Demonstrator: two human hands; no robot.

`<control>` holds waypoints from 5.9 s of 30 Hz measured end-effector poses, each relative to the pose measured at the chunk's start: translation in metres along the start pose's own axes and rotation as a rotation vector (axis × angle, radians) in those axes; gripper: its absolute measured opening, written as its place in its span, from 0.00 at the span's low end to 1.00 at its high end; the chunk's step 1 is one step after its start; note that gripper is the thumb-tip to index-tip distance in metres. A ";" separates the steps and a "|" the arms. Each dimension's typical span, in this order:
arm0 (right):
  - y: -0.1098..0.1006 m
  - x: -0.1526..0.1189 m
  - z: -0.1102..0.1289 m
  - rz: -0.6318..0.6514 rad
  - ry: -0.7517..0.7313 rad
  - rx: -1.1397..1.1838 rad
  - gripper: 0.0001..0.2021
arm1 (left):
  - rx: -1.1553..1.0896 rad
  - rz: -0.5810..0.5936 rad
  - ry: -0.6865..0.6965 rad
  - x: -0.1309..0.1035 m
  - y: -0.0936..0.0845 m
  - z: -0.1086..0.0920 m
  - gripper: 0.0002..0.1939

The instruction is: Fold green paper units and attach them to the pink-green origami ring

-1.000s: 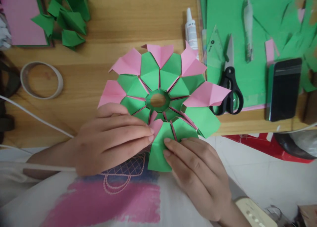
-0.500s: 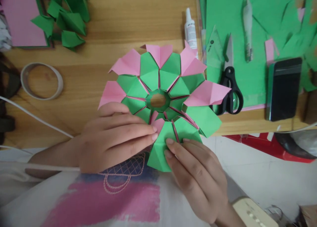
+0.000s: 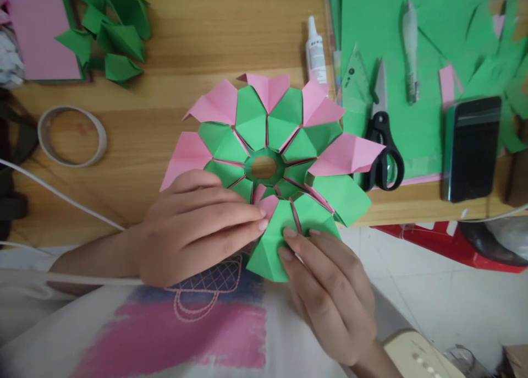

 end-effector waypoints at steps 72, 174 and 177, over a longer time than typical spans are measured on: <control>-0.012 0.039 -0.005 -0.515 -0.159 0.027 0.15 | -0.018 -0.128 -0.208 -0.012 -0.034 0.011 0.09; 0.094 0.068 -0.098 -0.479 0.792 1.319 0.06 | 0.133 -0.205 -0.173 0.041 -0.026 0.081 0.02; 0.092 0.062 -0.099 -0.441 0.779 1.241 0.08 | 0.167 -0.189 -0.199 0.033 -0.027 0.081 0.10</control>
Point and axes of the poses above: each hand's wrist, its own x-axis towards the middle knuckle, its own y-axis out of the palm, z = x × y, the point moved 9 cm from there along x, towards the middle knuckle
